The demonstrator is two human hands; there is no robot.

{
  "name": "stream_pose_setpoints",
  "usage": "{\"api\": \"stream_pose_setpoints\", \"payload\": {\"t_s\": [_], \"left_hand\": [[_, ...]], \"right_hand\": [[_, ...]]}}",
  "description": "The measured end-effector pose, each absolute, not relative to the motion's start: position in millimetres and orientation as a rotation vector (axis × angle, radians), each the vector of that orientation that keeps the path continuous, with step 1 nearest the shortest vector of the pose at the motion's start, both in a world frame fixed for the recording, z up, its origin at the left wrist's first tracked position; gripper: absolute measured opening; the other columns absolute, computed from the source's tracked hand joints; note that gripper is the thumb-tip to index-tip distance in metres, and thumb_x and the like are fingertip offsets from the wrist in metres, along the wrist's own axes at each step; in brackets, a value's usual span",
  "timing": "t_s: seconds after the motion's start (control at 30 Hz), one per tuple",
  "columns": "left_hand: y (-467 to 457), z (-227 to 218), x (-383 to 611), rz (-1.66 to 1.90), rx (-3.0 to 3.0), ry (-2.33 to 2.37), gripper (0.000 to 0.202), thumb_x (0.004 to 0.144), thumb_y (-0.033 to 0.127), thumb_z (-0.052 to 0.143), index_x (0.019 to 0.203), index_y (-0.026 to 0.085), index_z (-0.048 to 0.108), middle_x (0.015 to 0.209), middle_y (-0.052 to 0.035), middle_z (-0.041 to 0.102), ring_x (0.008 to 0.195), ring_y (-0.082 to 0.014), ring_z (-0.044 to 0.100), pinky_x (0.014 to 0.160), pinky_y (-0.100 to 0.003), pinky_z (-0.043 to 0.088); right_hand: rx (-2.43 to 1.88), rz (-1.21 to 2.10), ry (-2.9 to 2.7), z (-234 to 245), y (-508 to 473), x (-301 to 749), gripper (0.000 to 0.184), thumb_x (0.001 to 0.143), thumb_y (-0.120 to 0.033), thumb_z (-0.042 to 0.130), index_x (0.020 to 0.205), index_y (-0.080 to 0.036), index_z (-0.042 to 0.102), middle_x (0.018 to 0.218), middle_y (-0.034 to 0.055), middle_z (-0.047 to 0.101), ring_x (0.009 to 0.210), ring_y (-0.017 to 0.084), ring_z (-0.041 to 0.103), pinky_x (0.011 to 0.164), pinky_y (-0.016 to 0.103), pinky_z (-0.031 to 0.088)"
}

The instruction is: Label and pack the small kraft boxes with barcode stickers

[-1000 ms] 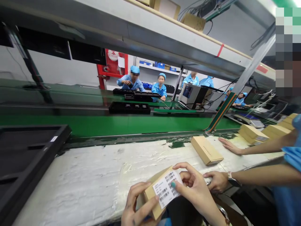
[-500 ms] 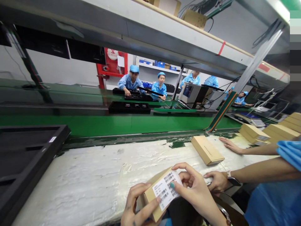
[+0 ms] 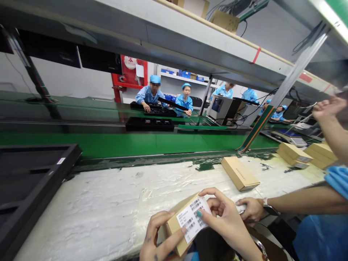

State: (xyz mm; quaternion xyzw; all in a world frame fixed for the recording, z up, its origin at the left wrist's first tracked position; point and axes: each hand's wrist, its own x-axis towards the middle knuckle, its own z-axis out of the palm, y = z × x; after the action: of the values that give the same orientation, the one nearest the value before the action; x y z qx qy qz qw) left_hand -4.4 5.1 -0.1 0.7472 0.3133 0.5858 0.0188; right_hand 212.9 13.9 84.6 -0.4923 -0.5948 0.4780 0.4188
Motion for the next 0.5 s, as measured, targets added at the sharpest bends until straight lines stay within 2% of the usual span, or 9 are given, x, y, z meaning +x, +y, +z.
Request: {"api": "stream_pose_setpoints", "payload": {"t_s": [0.5], "left_hand": [[5.6,-1.2,-6.0,1.797,2.336,0.983,0.038,0.076,0.007,0.075,0.108,0.026,0.069,0.123,-0.0117,0.053,0.115,-0.0271,0.057,0.087,-0.042,0.06]], "right_hand": [[-1.242,1.189,-1.514,87.3,15.1,211.8,0.04,0.087,-0.042,0.071,0.116,-0.021,0.054,0.072,-0.0022,0.062,0.058,0.01,0.045,0.054,0.023,0.03]]}}
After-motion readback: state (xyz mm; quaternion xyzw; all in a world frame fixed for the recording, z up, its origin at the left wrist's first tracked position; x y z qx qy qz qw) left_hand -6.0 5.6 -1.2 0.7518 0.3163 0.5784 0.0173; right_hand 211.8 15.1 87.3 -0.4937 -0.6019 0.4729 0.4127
